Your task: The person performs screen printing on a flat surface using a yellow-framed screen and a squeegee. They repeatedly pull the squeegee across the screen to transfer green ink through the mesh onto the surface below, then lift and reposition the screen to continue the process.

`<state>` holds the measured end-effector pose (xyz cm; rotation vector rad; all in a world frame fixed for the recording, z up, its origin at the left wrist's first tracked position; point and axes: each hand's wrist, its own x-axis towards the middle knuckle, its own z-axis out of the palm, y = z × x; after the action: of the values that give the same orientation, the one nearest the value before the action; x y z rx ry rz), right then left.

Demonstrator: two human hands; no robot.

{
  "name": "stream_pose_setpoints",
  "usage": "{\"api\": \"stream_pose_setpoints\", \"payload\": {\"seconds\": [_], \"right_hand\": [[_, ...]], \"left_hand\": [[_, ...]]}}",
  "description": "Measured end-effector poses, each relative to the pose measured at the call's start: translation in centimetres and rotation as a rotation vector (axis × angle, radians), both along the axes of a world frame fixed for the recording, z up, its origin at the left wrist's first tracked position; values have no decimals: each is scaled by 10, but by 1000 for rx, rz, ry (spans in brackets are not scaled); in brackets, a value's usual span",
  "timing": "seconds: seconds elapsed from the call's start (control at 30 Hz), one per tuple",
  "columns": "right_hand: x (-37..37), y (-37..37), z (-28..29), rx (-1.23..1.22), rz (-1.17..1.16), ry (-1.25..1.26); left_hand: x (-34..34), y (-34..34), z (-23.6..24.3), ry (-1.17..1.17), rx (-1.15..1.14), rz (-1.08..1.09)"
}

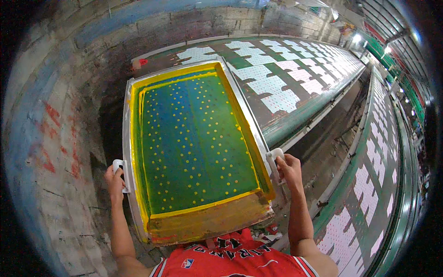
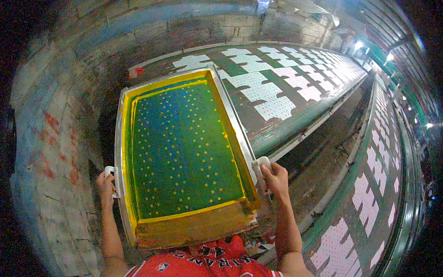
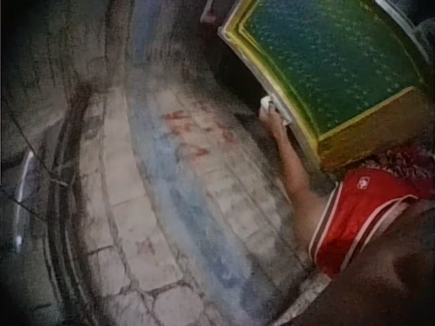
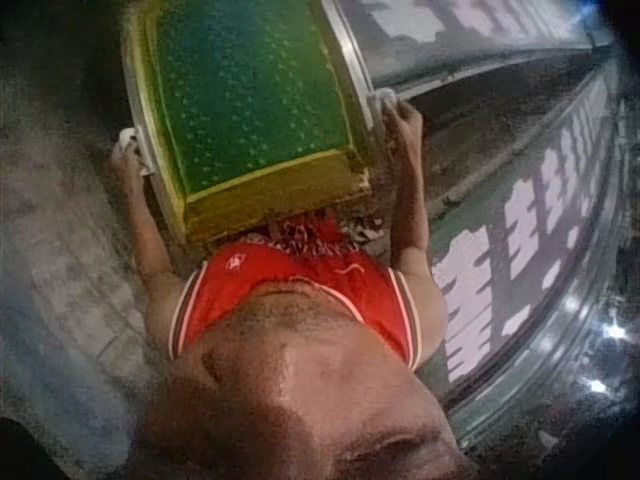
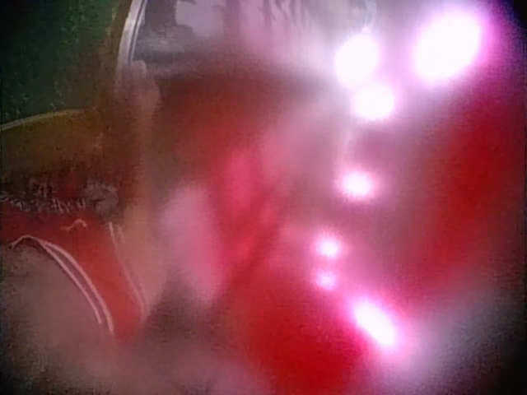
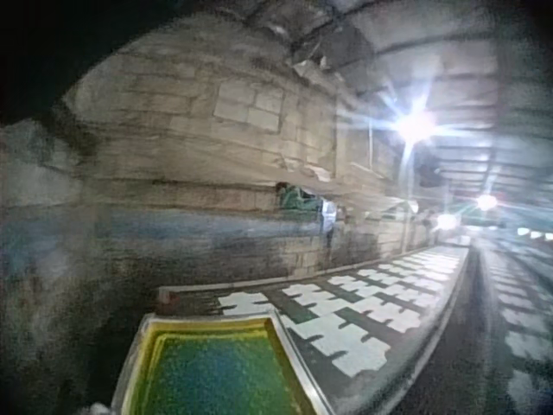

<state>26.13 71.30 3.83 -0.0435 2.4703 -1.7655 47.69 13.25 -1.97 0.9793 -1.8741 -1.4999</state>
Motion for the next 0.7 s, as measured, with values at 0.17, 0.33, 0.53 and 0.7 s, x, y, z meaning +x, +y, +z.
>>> {"api": "stream_pose_setpoints", "payload": {"seconds": [0.17,0.33,0.53,0.7], "right_hand": [[-51,-29,-1,38,74,-42],[-100,-57,-6,34,179,-61],[-189,-80,-16,51,291,-70],[-281,-81,-34,69,292,44]], "left_hand": [[16,-2,0,-40,-13,169],[20,5,3,-40,-18,257],[-16,12,-4,-43,-74,304],[-101,15,-23,-56,-114,352]]}}
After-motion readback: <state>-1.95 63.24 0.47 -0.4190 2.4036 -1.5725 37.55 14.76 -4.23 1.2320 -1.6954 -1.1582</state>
